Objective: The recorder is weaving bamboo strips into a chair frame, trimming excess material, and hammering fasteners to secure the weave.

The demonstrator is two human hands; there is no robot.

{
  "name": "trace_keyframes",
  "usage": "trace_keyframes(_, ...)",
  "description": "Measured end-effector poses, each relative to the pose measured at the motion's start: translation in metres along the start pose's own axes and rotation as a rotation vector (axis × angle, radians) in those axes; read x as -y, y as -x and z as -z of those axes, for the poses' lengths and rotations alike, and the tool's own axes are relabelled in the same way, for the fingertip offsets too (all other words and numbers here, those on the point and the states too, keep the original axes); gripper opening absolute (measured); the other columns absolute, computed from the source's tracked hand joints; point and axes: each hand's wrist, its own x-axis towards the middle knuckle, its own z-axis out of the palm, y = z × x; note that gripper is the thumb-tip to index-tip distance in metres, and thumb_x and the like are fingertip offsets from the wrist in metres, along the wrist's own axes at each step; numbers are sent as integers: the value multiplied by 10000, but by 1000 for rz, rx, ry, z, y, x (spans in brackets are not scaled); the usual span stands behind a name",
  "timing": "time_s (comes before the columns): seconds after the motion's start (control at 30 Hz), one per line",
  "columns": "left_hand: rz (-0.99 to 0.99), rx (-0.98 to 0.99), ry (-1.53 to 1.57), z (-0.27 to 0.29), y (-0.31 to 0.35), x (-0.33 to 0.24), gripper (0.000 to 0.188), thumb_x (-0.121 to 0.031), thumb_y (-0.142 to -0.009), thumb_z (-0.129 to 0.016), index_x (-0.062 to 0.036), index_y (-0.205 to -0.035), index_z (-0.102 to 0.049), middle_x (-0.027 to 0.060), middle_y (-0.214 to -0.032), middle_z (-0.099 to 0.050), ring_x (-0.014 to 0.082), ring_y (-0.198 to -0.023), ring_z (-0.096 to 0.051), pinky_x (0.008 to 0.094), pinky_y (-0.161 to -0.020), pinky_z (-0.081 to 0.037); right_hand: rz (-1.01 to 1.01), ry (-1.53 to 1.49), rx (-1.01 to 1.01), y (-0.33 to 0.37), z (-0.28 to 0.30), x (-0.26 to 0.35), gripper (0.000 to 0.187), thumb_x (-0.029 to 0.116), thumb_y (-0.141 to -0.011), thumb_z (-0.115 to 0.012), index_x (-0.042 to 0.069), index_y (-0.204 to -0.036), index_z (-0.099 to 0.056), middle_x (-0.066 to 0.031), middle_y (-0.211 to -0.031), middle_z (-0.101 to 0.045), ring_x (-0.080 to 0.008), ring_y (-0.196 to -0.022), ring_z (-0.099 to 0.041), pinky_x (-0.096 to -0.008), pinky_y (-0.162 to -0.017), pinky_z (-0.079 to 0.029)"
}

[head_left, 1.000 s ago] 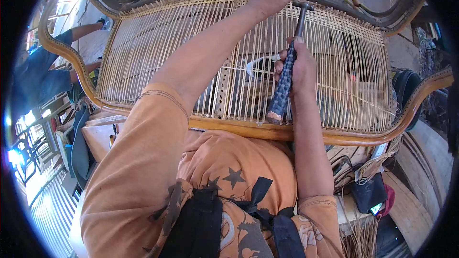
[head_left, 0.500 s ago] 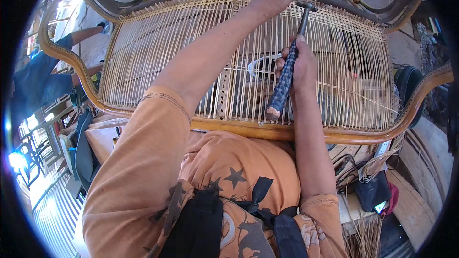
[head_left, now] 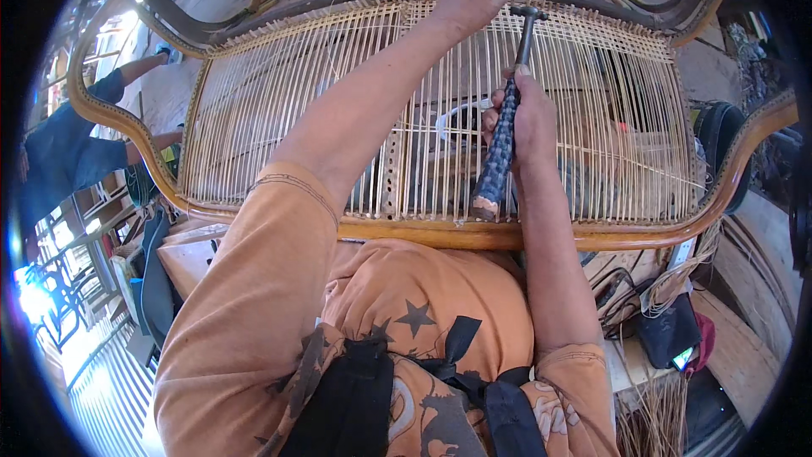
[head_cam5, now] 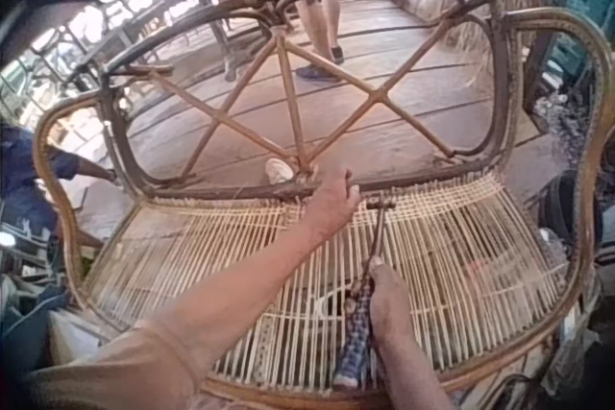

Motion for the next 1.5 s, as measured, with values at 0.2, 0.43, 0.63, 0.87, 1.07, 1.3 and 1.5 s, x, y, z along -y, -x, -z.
trace_keyframes(0.2,46,15,-57,-6,3,-3,341,-203,-828,-560,-2,-1095,-495,259,-1014,-588,406,-937,-588,464,-837,-469,47,-66,-9,0,-2,-2,295,329,-955,-423,64,-1063,-495,-9,-657,-490,-119,-463,-482,-269,-375,-386)
trace_keyframes(0.43,25,-37,-61,-8,2,-4,342,-197,-823,-565,-8,-1101,-503,262,-1027,-580,412,-934,-586,463,-832,-473,65,-86,34,-2,-2,-1,298,335,-958,-427,63,-1066,-482,-6,-659,-484,-112,-472,-486,-260,-375,-398)
trace_keyframes(0.63,25,-21,-78,-10,2,-3,364,-214,-825,-565,-6,-1118,-503,263,-1024,-579,423,-933,-581,467,-833,-471,-56,-73,78,-5,0,2,256,314,-939,-448,63,-945,-495,-42,-616,-497,-159,-436,-507,-304,-380,-405)
trace_keyframes(0.87,128,3,8,25,0,-43,396,-205,-835,-579,16,-1150,-487,290,-1056,-564,395,-1018,-570,429,-887,-464,68,-116,59,13,8,13,327,370,-933,-500,49,-996,-512,-20,-637,-523,-115,-430,-507,-248,-375,-408)
trace_keyframes(1.07,-255,101,773,48,100,-213,268,-27,-833,-535,-24,-1093,-470,140,-1151,-483,282,-1063,-524,329,-880,-456,230,-432,116,99,80,41,492,415,-948,-467,46,-1273,-438,-133,-1209,-527,-185,-1004,-576,-332,-860,-489)
trace_keyframes(1.3,-614,333,1025,58,142,-282,419,-160,-765,-679,-37,-1121,-495,160,-1271,-472,341,-1110,-536,378,-860,-497,541,-336,-15,186,165,25,449,255,-918,-539,59,-1303,-422,-50,-1129,-549,-166,-1034,-544,-321,-934,-433)
trace_keyframes(1.5,-199,556,183,67,114,-166,436,-304,-819,-670,-27,-1145,-587,181,-1169,-590,337,-1105,-550,387,-951,-431,306,315,-647,240,250,2,373,176,-809,-655,34,-1134,-539,-21,-904,-569,-123,-817,-550,-267,-789,-447)
